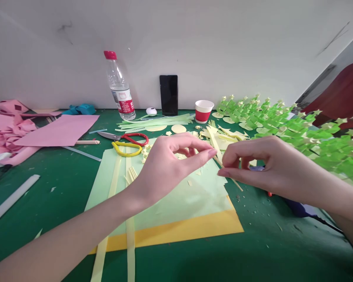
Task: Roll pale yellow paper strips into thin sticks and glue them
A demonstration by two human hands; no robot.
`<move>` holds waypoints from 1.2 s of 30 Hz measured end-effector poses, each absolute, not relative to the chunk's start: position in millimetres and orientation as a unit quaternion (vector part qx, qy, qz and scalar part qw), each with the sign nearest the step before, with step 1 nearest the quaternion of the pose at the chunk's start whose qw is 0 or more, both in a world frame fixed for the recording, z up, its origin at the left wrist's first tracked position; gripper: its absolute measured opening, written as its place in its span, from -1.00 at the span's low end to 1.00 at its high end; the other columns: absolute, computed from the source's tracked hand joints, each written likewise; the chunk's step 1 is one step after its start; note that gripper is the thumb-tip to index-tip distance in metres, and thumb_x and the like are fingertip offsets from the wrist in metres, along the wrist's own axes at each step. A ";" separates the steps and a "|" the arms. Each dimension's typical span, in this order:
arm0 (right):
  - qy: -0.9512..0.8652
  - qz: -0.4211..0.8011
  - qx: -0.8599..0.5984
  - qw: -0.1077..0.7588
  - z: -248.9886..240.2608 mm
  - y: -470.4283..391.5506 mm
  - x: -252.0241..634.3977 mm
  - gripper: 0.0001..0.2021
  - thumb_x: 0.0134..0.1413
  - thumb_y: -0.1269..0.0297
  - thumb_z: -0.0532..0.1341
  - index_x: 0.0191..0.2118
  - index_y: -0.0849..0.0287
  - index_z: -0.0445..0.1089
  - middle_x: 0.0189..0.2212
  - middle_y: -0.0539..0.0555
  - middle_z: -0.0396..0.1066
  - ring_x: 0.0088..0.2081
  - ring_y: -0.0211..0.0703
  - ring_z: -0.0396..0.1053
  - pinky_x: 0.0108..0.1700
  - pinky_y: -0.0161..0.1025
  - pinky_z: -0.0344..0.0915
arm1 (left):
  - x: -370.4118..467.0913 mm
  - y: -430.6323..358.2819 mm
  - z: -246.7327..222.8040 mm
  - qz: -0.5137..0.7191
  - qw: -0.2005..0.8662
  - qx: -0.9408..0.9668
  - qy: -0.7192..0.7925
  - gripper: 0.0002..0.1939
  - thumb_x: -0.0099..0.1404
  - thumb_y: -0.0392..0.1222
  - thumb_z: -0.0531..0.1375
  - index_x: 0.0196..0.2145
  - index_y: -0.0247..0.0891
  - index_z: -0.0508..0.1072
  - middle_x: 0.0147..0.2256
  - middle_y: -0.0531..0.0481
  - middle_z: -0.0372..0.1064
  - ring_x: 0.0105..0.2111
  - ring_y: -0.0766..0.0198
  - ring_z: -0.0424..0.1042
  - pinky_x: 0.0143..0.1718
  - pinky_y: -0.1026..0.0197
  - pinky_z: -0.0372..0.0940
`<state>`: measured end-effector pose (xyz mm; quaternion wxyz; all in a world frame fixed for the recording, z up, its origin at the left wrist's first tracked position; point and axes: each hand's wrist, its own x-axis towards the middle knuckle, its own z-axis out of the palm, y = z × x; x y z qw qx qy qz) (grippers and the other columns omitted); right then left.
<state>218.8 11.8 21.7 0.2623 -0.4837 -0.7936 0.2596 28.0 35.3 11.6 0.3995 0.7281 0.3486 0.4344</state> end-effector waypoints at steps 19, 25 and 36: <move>-0.791 0.269 -0.496 0.237 23.8 13.6 215.4 -0.78 0.05 0.15 0.21 -0.54 0.11 0.39 -0.63 -0.05 0.28 -0.59 -0.36 0.14 -0.56 -0.36 0.04 | 28.6 38.9 7.3 0.373 0.478 0.725 0.326 -0.89 0.18 -0.34 0.26 -0.48 -0.23 0.51 -0.44 0.12 0.48 -0.49 0.42 0.37 -0.44 0.40 0.30; -0.778 0.288 -0.489 0.268 21.4 11.4 214.6 -0.78 0.08 0.11 0.21 -0.47 0.10 0.46 -0.59 -0.02 0.35 -0.60 -0.35 0.17 -0.56 -0.34 0.05 | 29.5 38.6 7.6 0.385 0.440 0.742 0.329 -0.84 0.24 -0.31 0.21 -0.50 -0.24 0.51 -0.41 0.11 0.53 -0.43 0.39 0.42 -0.38 0.40 0.30; -0.777 0.305 -0.494 0.244 19.6 11.2 211.9 -0.80 0.04 0.22 0.21 -0.55 0.12 0.36 -0.59 -0.06 0.29 -0.59 -0.38 0.11 -0.55 -0.34 0.03 | 28.7 36.6 7.6 0.385 0.423 0.741 0.352 -0.65 0.33 -0.18 0.09 -0.60 -0.25 0.42 -0.60 0.11 0.36 -0.57 0.39 0.31 -0.49 0.36 0.25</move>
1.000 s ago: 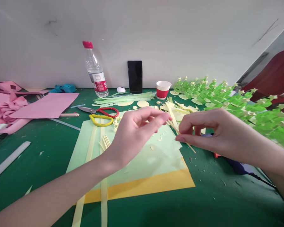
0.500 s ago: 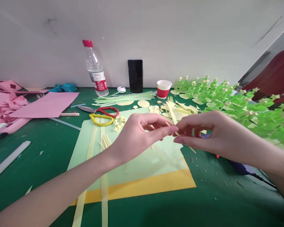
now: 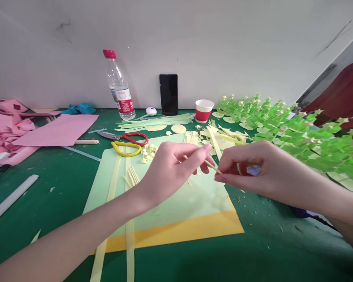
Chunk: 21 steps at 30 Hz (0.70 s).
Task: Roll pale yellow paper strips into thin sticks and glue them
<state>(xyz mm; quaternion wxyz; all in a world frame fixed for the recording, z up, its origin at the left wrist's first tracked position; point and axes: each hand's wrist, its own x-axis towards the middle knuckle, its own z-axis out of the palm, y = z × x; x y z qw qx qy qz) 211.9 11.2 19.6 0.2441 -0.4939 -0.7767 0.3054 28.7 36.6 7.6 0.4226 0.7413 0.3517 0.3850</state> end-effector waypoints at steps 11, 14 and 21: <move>-0.677 0.384 -0.531 0.335 28.1 13.5 213.9 -0.81 -0.08 0.14 0.35 -0.47 0.16 0.49 -0.67 -0.04 0.33 -0.65 -0.40 0.20 -0.65 -0.43 0.09 | 28.8 43.2 -0.2 0.315 0.533 0.712 0.331 -0.81 0.37 -0.12 0.09 -0.17 -0.21 0.45 -0.17 0.00 0.48 -0.21 0.30 0.48 -0.26 0.32 0.40; -0.663 0.392 -0.532 0.352 28.7 14.6 212.7 -0.85 -0.08 0.19 0.36 -0.44 0.17 0.50 -0.72 -0.05 0.31 -0.67 -0.38 0.23 -0.67 -0.44 0.09 | 29.0 42.4 1.9 0.280 0.545 0.720 0.326 -0.80 0.33 -0.11 0.15 -0.34 -0.21 0.54 -0.35 0.04 0.54 -0.28 0.28 0.52 -0.18 0.27 0.39; -0.654 0.403 -0.531 0.357 29.5 24.2 226.2 -0.79 -0.08 0.14 0.35 -0.43 0.20 0.50 -0.66 0.00 0.33 -0.65 -0.39 0.22 -0.62 -0.39 0.16 | 27.2 45.0 7.7 0.306 0.480 0.743 0.352 -0.84 0.26 -0.23 0.21 -0.46 -0.23 0.53 -0.54 0.09 0.47 -0.43 0.30 0.49 -0.34 0.31 0.39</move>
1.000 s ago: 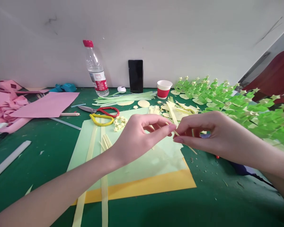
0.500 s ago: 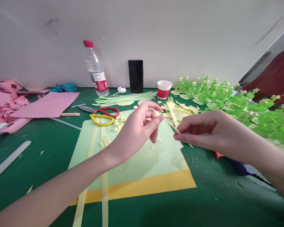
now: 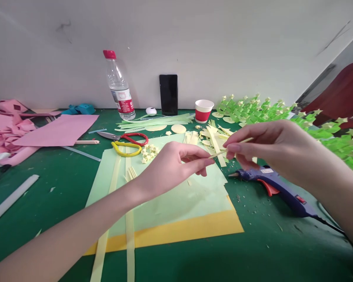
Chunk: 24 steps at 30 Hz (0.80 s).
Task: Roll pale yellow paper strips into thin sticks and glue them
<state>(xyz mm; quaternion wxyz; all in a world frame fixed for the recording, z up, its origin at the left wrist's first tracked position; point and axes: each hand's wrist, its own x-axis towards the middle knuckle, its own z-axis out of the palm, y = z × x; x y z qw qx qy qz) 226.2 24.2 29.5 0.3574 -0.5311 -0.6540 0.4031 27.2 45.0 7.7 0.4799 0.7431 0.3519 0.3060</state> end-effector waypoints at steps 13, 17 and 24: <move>-0.655 0.299 -0.545 0.428 31.1 30.3 234.8 -0.69 0.08 0.38 -0.02 -0.66 0.19 0.15 -0.67 0.00 0.19 -0.60 -0.38 0.14 -0.55 -0.31 0.07 | 17.9 56.4 9.8 0.265 0.401 0.789 0.382 -0.88 0.20 -0.18 0.26 -0.44 -0.22 0.58 -0.51 0.06 0.51 -0.48 0.28 0.45 -0.48 0.31 0.28; -0.681 0.283 -0.563 0.374 29.1 23.3 226.5 -0.51 0.16 0.14 0.13 -0.73 0.21 0.10 -0.78 -0.07 0.06 -0.70 -0.47 -0.04 -0.54 -0.30 0.04 | 2.3 65.6 17.6 0.165 0.338 0.863 0.336 -0.83 0.24 -0.13 0.22 -0.41 -0.13 0.62 -0.39 0.05 0.51 -0.40 0.26 0.44 -0.42 0.31 0.25; -0.734 0.279 -0.517 0.341 18.3 27.8 226.5 -0.72 -0.02 0.03 0.25 -0.29 0.14 0.44 -0.72 -0.08 0.25 -0.71 -0.39 0.11 -0.68 -0.36 0.02 | -30.9 85.1 29.1 -0.087 0.319 0.885 0.329 -0.77 0.25 -0.30 0.19 -0.30 -0.06 0.64 -0.31 0.07 0.46 -0.31 0.32 0.41 -0.36 0.40 0.21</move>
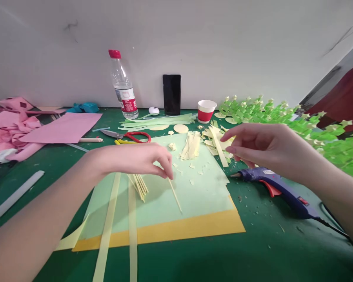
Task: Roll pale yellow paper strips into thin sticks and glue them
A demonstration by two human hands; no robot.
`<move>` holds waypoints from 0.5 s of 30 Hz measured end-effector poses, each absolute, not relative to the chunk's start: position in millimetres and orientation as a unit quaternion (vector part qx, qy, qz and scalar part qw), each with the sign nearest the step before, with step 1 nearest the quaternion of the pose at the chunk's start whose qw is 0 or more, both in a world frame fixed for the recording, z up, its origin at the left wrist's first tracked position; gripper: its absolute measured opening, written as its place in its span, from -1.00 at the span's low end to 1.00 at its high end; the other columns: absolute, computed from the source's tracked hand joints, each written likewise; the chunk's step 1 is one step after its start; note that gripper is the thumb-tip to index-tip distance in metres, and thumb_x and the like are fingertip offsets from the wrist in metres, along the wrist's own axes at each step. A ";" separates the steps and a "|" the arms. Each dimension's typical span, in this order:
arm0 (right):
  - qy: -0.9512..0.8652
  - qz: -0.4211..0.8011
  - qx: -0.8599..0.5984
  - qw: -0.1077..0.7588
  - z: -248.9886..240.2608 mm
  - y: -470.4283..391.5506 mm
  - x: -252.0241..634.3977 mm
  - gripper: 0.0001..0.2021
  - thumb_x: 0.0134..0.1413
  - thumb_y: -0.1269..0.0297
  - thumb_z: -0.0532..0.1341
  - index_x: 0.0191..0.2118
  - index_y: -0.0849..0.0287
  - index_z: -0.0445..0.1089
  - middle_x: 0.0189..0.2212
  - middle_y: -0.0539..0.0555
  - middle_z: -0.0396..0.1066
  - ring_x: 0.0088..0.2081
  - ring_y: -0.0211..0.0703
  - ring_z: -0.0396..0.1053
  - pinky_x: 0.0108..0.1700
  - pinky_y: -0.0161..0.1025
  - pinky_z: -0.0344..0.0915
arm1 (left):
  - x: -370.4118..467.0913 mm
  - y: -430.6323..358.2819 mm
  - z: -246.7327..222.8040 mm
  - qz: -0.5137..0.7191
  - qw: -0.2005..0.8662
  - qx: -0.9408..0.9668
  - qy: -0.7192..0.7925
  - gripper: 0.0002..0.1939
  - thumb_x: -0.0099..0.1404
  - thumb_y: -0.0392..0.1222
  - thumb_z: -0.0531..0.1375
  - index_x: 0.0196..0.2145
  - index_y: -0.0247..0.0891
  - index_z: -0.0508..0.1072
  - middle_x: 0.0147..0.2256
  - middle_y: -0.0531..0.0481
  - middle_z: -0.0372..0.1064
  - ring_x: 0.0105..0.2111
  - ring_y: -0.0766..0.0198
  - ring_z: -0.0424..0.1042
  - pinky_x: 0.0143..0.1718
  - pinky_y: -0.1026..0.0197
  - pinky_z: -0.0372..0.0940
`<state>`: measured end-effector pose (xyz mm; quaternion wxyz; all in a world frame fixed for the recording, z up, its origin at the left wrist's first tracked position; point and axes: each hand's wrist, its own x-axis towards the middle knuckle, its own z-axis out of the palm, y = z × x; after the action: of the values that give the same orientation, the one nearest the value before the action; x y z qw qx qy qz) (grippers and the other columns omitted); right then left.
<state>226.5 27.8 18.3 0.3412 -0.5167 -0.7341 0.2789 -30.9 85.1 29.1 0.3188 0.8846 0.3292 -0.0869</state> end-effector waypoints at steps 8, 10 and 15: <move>-0.737 0.290 -0.541 0.282 19.9 26.9 227.3 -0.73 0.00 0.02 0.18 -0.37 0.12 0.46 -0.59 0.01 0.38 -0.63 -0.33 0.26 -0.63 -0.35 0.11 | -72.0 107.8 14.7 -0.093 0.329 0.859 0.381 -0.80 0.22 -0.25 0.20 -0.33 -0.06 0.65 -0.30 0.04 0.49 -0.27 0.26 0.44 -0.28 0.36 0.27; -0.730 0.286 -0.560 0.269 22.5 22.4 225.0 -0.73 0.02 0.03 0.17 -0.34 0.11 0.46 -0.54 0.01 0.41 -0.57 -0.31 0.31 -0.58 -0.34 0.15 | -78.7 111.0 7.4 -0.083 0.322 0.858 0.393 -0.79 0.22 -0.22 0.19 -0.31 -0.05 0.65 -0.22 0.02 0.48 -0.21 0.23 0.42 -0.23 0.34 0.28; -0.730 0.288 -0.566 0.253 27.7 17.0 222.9 -0.72 0.03 0.04 0.14 -0.32 0.11 0.47 -0.54 0.00 0.39 -0.57 -0.30 0.31 -0.52 -0.31 0.20 | -89.5 112.9 -1.1 -0.059 0.297 0.860 0.411 -0.73 0.17 -0.29 0.14 -0.35 -0.06 0.65 -0.19 0.01 0.46 -0.11 0.18 0.36 -0.13 0.31 0.26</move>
<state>222.9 17.0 27.7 0.2535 -0.5662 -0.7297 0.2875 -89.5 112.9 -1.1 0.2966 0.8601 0.4109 -0.0586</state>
